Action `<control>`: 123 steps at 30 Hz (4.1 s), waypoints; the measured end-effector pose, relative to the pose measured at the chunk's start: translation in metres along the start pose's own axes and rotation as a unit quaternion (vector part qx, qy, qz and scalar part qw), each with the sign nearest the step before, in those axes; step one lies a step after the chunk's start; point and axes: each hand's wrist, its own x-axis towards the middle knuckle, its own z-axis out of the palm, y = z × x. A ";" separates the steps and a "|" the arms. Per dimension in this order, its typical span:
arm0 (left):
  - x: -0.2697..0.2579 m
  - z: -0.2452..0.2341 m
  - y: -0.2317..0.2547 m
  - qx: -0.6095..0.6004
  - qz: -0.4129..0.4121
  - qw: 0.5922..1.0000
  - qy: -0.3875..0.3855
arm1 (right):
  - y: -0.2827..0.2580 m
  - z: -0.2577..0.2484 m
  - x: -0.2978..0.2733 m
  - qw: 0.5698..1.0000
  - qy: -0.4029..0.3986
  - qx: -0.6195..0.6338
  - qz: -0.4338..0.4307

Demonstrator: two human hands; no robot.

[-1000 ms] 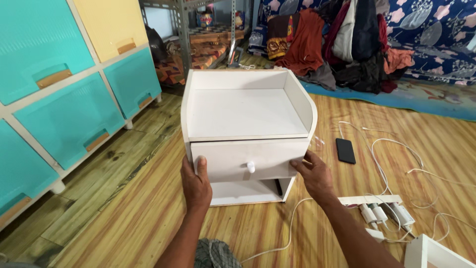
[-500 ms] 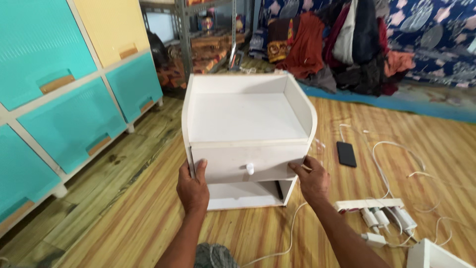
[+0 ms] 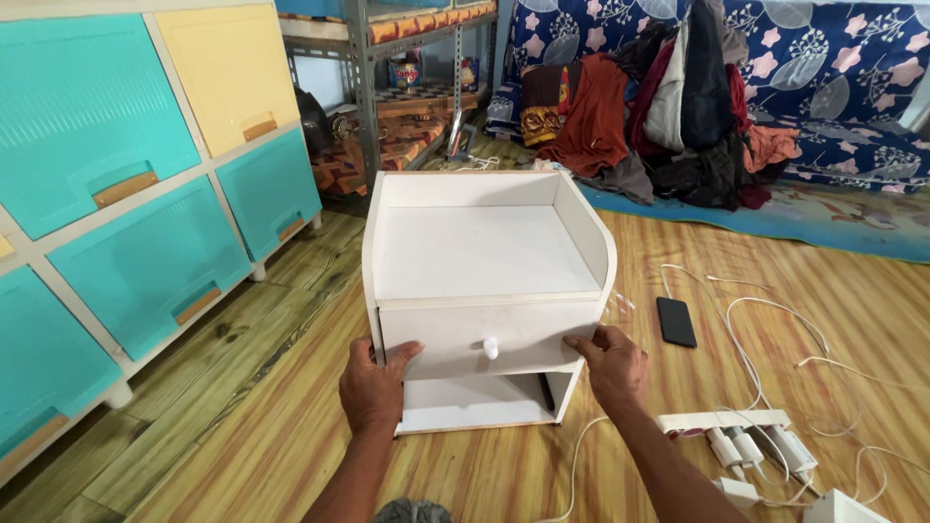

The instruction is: The person assembles a white two-drawer cabinet by inserting drawer slides, wiping surfaces with a cloth, and installing drawer fronts with knobs. They then place items from a basin into the lower drawer.

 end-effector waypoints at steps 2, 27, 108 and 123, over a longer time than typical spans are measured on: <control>0.001 -0.002 -0.002 0.013 0.022 0.999 -0.019 | 0.000 -0.001 0.000 0.999 -0.006 0.042 -0.015; 0.003 -0.006 -0.023 0.036 0.080 0.990 -0.114 | 0.015 0.009 -0.015 0.992 -0.109 -0.060 -0.031; -0.439 0.138 0.081 -0.199 -0.290 0.832 -0.430 | 0.134 -0.331 -0.252 0.756 0.315 0.408 0.404; -0.254 -0.038 -0.003 -0.184 -0.290 0.912 -0.227 | 0.002 -0.090 -0.253 0.785 0.093 0.431 0.435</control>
